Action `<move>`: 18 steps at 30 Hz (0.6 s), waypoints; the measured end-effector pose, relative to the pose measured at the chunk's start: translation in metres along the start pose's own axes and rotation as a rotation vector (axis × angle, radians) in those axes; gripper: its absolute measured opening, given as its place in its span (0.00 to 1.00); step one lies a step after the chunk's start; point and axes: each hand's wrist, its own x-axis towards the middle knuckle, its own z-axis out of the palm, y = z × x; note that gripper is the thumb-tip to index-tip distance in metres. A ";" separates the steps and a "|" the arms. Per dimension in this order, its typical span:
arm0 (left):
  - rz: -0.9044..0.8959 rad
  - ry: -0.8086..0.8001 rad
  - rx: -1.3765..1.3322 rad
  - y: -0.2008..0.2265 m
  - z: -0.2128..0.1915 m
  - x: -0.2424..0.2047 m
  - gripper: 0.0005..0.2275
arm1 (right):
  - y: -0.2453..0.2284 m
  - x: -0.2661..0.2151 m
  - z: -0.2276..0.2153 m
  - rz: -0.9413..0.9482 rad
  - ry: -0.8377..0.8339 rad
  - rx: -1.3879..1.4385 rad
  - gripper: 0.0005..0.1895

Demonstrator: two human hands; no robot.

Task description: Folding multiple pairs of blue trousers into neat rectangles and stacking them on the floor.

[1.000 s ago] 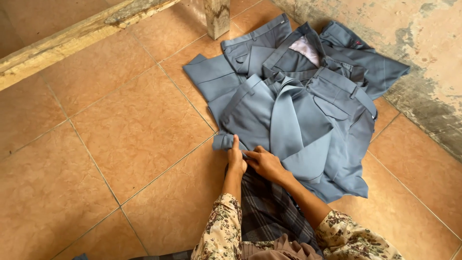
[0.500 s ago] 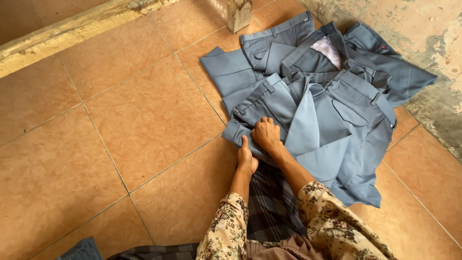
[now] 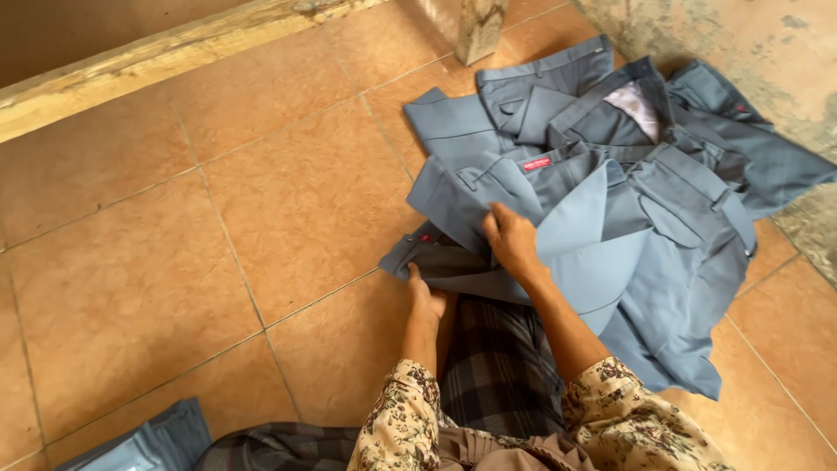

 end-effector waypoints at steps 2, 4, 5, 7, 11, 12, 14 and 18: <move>-0.004 -0.084 0.038 0.010 0.014 -0.028 0.34 | -0.009 -0.009 0.026 -0.240 -0.061 -0.190 0.05; 0.038 -0.131 0.075 0.020 0.024 -0.043 0.39 | -0.016 -0.035 0.054 -0.379 -0.128 -0.212 0.05; 0.075 -0.179 0.118 0.024 0.029 -0.051 0.44 | -0.018 -0.048 0.068 -0.514 -0.189 -0.236 0.05; 0.109 -0.186 0.246 0.028 0.033 -0.080 0.46 | -0.027 -0.054 0.064 -0.588 -0.252 -0.211 0.05; 0.211 -0.001 0.521 0.018 0.025 -0.055 0.41 | -0.023 -0.053 0.067 -0.614 -0.515 -0.255 0.26; 0.208 -0.002 0.521 0.022 0.018 -0.033 0.41 | -0.031 -0.051 0.059 -0.611 -0.517 -0.257 0.26; 0.337 0.131 0.525 0.033 0.004 0.011 0.34 | -0.050 -0.045 0.043 -0.525 -0.665 -0.268 0.27; 0.381 0.133 0.467 0.076 0.026 -0.020 0.34 | -0.043 -0.032 0.051 -0.524 -0.735 -0.385 0.29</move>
